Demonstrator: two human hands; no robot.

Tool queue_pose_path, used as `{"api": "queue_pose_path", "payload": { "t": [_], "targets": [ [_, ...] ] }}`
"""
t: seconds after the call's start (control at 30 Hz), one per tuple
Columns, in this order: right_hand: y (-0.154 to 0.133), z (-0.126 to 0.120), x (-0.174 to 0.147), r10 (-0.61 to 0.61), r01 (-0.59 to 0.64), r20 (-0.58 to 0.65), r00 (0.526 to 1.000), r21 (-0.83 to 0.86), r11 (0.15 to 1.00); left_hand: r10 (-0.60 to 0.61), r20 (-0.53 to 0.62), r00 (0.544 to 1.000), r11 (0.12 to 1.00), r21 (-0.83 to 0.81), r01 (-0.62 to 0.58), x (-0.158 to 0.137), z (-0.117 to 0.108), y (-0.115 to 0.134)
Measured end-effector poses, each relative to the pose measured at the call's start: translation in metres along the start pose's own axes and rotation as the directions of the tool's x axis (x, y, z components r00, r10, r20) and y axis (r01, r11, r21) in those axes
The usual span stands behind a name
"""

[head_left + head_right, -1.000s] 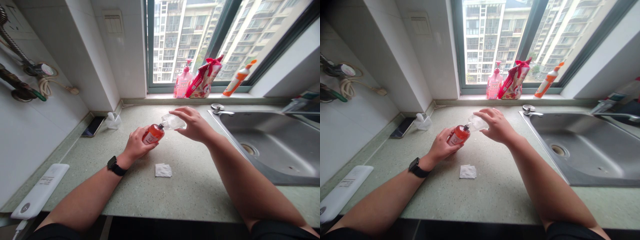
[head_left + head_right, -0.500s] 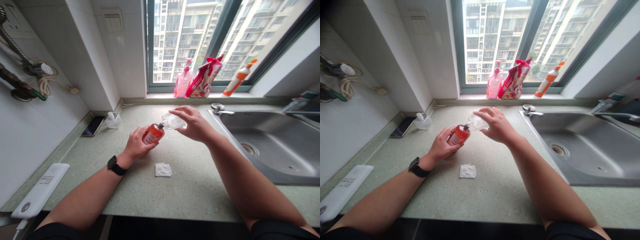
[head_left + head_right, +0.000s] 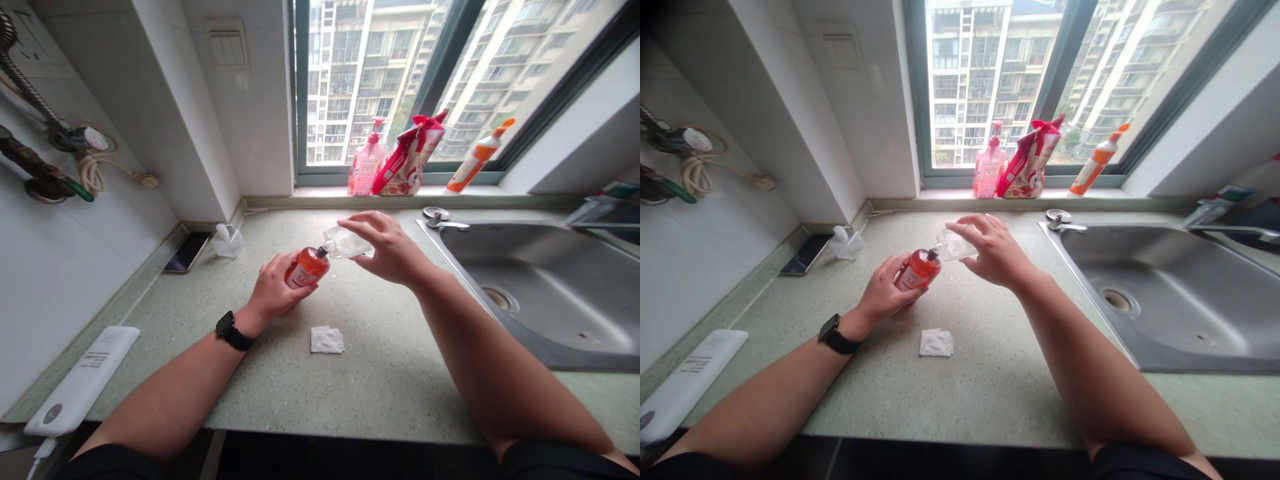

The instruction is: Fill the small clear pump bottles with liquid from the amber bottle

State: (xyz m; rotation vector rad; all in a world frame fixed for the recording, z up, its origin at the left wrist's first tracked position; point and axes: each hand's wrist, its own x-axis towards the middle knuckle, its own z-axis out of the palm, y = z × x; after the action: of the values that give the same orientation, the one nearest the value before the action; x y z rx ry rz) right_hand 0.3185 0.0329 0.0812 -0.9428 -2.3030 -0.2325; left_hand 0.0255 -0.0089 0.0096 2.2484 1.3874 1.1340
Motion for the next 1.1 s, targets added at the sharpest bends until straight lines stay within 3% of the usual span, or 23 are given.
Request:
{"api": "queue_pose_path", "payload": {
  "t": [1.1],
  "targets": [
    [-0.0016, -0.0025, 0.0003, -0.017, 0.017, 0.014, 1.000, -0.015, 1.000, 0.009, -0.005, 1.000, 1.000, -0.007, -0.009, -0.0008, 0.0020, -0.0022]
  ]
}}
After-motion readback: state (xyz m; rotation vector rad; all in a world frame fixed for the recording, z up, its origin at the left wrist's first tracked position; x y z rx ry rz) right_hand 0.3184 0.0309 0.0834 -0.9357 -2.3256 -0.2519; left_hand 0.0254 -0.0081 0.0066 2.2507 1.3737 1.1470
